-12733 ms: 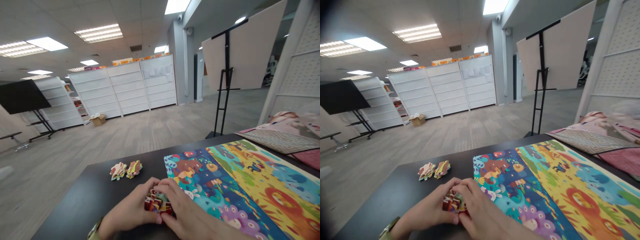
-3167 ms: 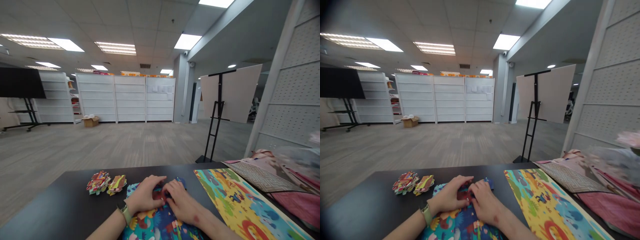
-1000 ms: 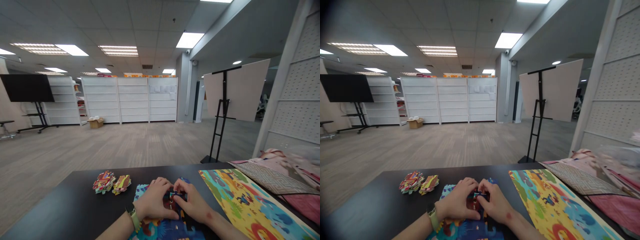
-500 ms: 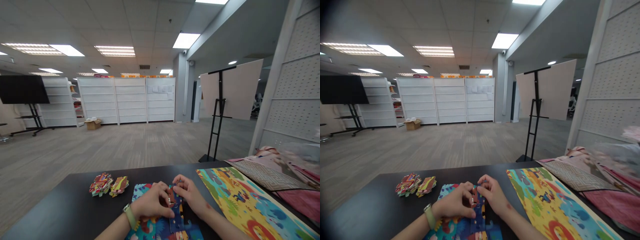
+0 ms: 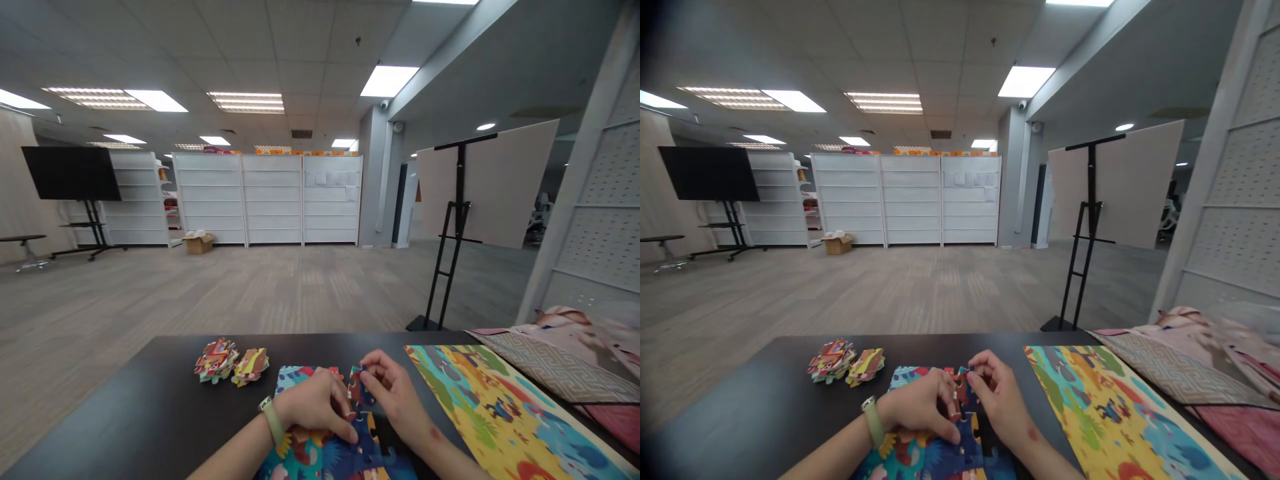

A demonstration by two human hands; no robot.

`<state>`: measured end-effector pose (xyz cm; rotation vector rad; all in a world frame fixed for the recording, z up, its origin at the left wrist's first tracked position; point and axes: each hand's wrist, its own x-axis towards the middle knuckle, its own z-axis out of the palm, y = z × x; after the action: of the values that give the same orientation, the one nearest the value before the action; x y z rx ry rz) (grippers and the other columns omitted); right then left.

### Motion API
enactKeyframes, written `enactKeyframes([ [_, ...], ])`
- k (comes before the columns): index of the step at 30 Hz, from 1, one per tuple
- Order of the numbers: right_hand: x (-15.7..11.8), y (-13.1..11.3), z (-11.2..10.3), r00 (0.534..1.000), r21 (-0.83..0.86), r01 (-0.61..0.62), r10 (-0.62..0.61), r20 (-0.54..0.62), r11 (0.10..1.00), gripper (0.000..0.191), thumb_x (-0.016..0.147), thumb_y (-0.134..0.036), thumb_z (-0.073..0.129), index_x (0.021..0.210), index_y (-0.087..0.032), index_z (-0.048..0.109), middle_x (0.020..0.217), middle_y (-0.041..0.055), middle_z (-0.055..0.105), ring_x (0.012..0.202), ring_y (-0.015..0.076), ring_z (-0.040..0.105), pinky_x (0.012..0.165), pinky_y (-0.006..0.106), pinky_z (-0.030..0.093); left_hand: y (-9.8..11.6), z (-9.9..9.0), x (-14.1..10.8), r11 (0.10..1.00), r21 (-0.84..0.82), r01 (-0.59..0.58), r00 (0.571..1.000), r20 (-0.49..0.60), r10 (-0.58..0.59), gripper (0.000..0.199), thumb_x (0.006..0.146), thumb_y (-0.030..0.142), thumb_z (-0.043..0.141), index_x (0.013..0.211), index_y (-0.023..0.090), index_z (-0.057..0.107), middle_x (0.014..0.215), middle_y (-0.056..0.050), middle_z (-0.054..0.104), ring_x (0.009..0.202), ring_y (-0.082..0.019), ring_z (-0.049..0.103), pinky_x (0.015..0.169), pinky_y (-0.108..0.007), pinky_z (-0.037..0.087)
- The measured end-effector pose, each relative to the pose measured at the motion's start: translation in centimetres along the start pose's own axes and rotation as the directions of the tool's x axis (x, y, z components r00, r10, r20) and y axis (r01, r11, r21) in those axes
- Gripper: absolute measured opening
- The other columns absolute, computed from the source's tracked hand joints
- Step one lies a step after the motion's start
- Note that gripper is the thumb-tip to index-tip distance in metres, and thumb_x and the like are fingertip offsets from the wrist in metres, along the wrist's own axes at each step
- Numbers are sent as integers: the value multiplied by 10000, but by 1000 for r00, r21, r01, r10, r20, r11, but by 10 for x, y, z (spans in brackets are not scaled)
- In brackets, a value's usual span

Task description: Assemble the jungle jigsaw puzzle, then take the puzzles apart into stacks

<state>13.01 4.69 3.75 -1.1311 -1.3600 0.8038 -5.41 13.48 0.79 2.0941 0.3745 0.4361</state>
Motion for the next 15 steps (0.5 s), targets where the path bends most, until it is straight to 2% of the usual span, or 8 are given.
enactKeyframes([
  [2, 2, -8, -7, 989, -48, 58, -64, -132, 997, 440, 862, -640, 634, 948, -221, 531, 695, 0, 633, 649, 179, 600, 615, 290, 431, 1, 0, 0, 999, 38, -32, 999, 10, 31, 543, 585, 736, 828, 588, 203, 727, 626, 13, 629, 690, -164, 572, 688, -264, 425],
  [3, 2, -12, -12, 982, -70, 75, -86, -168, 995, 429, 869, -634, 626, 944, -225, 522, 704, 3, 635, 657, 182, 605, 618, 289, 436, 2, 0, 0, 997, 50, -51, 999, 12, 51, 534, 601, 732, 824, 585, 207, 725, 626, 13, 635, 700, -167, 581, 709, -266, 426],
  [4, 3, -16, -16, 986, -81, 73, -84, -147, 994, 413, 874, -621, 624, 933, -227, 513, 717, 4, 638, 663, 181, 608, 621, 287, 439, 2, 0, 0, 997, 52, -61, 998, 10, 61, 523, 616, 720, 824, 584, 208, 725, 624, 14, 638, 698, -164, 584, 723, -268, 425],
  [6, 3, -21, -21, 998, -95, 31, -25, 60, 995, 375, 882, -583, 615, 896, -227, 497, 727, -1, 636, 649, 169, 600, 601, 272, 430, 1, 1, 0, 998, 30, -52, 999, -4, 52, 499, 617, 683, 845, 593, 198, 728, 619, 19, 634, 666, -149, 568, 722, -268, 419],
  [8, 1, -23, -21, 953, -152, 0, 46, 301, 988, 336, 871, -532, 624, 857, -221, 496, 738, -7, 630, 645, 155, 583, 584, 256, 414, 0, 1, 0, 1000, -18, -25, 1000, -12, 25, 494, 607, 659, 858, 608, 182, 731, 615, 21, 626, 629, -133, 543, 688, -262, 414],
  [9, -1, -23, -18, 928, -193, 5, 67, 367, 981, 309, 857, -495, 643, 844, -215, 512, 750, -8, 626, 650, 148, 572, 582, 248, 405, 0, 0, 0, 999, -44, -11, 1000, -11, 11, 501, 616, 663, 849, 619, 176, 734, 619, 19, 628, 622, -131, 540, 669, -258, 416],
  [12, -5, -22, -8, 920, -285, 32, 83, 383, 958, 201, 845, -390, 663, 862, -206, 583, 752, -21, 624, 638, 130, 552, 592, 240, 401, 2, -4, -2, 994, -107, 19, 1000, -3, -20, 538, 661, 699, 799, 664, 164, 746, 673, -1, 661, 660, -146, 573, 651, -248, 440],
  [15, -7, -19, -1, 900, -188, -42, 119, 419, 981, 212, 881, -409, 629, 943, -208, 605, 706, -29, 644, 595, 133, 580, 610, 254, 444, 7, -7, -3, 988, -147, 47, 998, -28, -52, 577, 687, 727, 762, 702, 151, 742, 694, -2, 653, 686, -147, 573, 656, -243, 449],
])
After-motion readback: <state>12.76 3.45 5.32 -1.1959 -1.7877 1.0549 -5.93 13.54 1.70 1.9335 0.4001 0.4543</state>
